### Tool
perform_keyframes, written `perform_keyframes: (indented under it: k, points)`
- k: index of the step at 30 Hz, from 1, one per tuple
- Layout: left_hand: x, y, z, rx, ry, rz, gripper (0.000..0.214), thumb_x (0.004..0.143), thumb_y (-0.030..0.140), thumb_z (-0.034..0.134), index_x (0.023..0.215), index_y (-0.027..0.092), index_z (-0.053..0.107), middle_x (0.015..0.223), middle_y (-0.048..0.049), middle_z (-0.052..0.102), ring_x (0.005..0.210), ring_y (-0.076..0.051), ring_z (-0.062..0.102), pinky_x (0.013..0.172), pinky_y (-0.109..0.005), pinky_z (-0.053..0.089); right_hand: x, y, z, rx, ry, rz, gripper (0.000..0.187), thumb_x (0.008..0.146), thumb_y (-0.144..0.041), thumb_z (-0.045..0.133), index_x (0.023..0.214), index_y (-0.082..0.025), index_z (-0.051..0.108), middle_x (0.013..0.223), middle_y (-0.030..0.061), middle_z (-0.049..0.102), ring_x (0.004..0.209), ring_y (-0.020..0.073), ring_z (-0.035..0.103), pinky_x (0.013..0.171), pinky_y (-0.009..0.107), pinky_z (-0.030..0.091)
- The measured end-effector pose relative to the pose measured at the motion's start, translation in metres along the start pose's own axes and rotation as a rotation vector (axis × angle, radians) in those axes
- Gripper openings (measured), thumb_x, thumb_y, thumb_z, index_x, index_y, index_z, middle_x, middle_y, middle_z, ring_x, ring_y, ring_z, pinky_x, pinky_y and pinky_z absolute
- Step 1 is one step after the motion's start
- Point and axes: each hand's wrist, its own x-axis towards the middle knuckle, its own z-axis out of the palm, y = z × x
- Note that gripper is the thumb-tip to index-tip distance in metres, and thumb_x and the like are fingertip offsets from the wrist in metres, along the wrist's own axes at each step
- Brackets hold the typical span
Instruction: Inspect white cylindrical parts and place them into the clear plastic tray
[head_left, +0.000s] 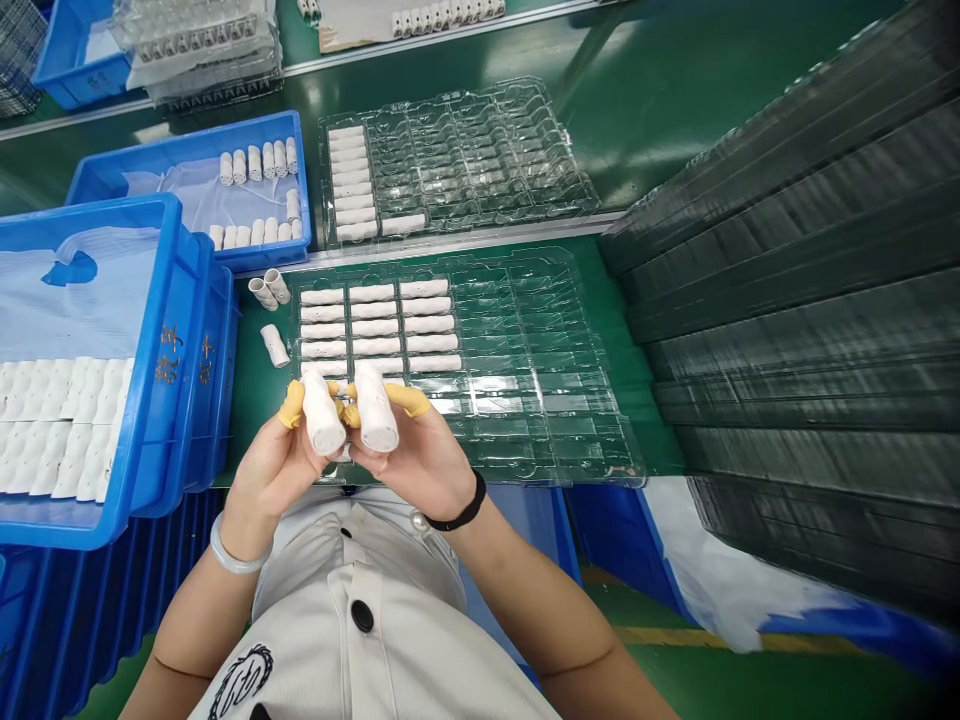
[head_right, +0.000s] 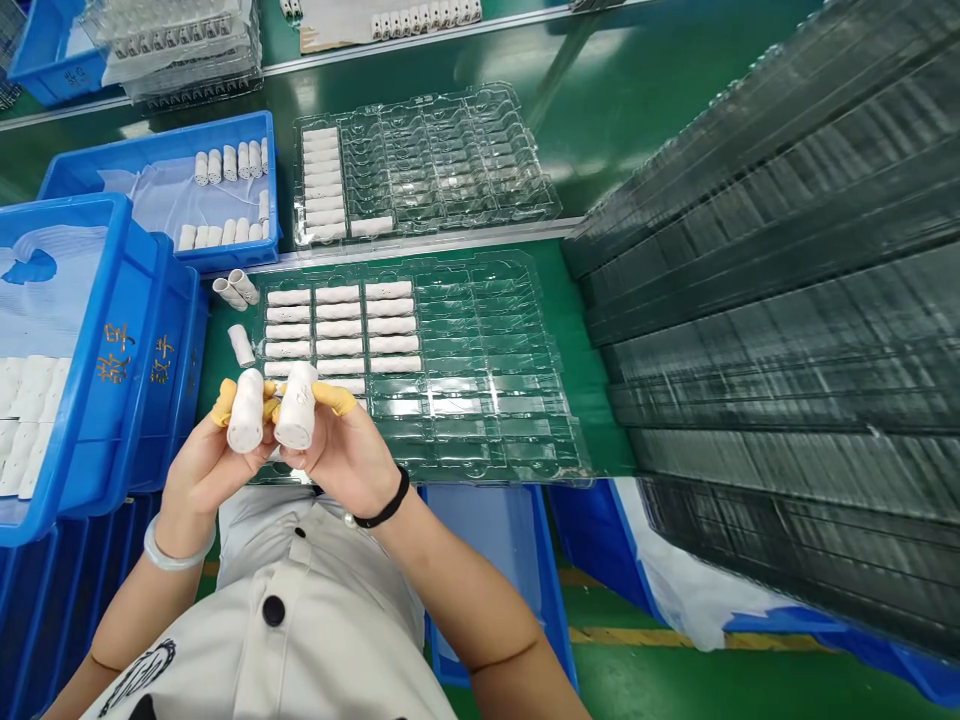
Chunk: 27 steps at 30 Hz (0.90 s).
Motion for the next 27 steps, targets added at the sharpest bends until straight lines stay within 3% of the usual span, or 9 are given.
perform_keyframes:
  k: [4, 9, 13, 19, 23, 27]
  points:
    - [-0.007, 0.001, 0.003, 0.154, -0.084, 0.129, 0.037, 0.086, 0.047, 0.072, 0.106, 0.017, 0.071, 0.08, -0.0047, 0.067, 0.067, -0.016, 0.063, 0.065, -0.03, 0.058, -0.006, -0.002, 0.003, -0.054, 0.0, -0.069, 0.023, 0.086, -0.036, 0.054, 0.094, -0.017, 0.065, 0.075, 0.0035, 0.062, 0.067, 0.0161, 0.059, 0.063, 0.03, 0.053]
    - [-0.007, 0.001, 0.008, 0.214, -0.192, 0.104, 0.036, 0.09, 0.049, 0.065, 0.089, 0.013, 0.068, 0.069, -0.0036, 0.059, 0.062, -0.014, 0.054, 0.066, -0.031, 0.053, -0.008, -0.003, 0.004, -0.194, -0.048, -0.125, 0.025, 0.085, -0.04, 0.055, 0.09, -0.017, 0.065, 0.073, 0.0044, 0.064, 0.065, 0.0172, 0.059, 0.071, 0.035, 0.055]
    - [-0.004, -0.003, 0.004, 0.197, -0.133, 0.146, 0.044, 0.094, 0.055, 0.057, 0.088, 0.013, 0.068, 0.071, -0.0036, 0.057, 0.063, -0.013, 0.052, 0.064, -0.027, 0.05, -0.008, -0.002, 0.005, -0.197, -0.049, -0.162, 0.023, 0.086, -0.037, 0.059, 0.09, -0.017, 0.067, 0.069, 0.0035, 0.065, 0.064, 0.0165, 0.058, 0.072, 0.034, 0.054]
    - [-0.006, -0.001, 0.008, 0.169, -0.125, 0.201, 0.046, 0.085, 0.057, 0.068, 0.089, 0.011, 0.071, 0.063, -0.0013, 0.054, 0.058, -0.011, 0.049, 0.055, -0.022, 0.045, -0.007, 0.001, 0.007, -0.121, 0.039, -0.104, 0.035, 0.095, -0.048, 0.054, 0.092, -0.015, 0.068, 0.078, 0.0051, 0.069, 0.065, 0.0134, 0.061, 0.068, 0.028, 0.053]
    - [-0.005, -0.002, 0.01, 0.175, -0.052, 0.201, 0.044, 0.09, 0.052, 0.065, 0.075, 0.011, 0.068, 0.067, -0.0048, 0.06, 0.062, -0.013, 0.055, 0.061, -0.025, 0.051, -0.006, 0.001, 0.005, -0.075, 0.035, -0.121, 0.034, 0.088, -0.047, 0.067, 0.096, -0.014, 0.069, 0.082, 0.0058, 0.072, 0.073, 0.0154, 0.066, 0.074, 0.029, 0.055]
    - [-0.004, -0.003, 0.007, 0.151, -0.007, 0.181, 0.041, 0.095, 0.047, 0.058, 0.084, 0.009, 0.071, 0.069, -0.0082, 0.064, 0.063, -0.015, 0.058, 0.062, -0.027, 0.053, -0.008, 0.0, 0.001, -0.157, -0.026, -0.156, 0.035, 0.082, -0.048, 0.075, 0.092, -0.016, 0.065, 0.07, 0.0046, 0.07, 0.059, 0.0153, 0.063, 0.06, 0.027, 0.051]
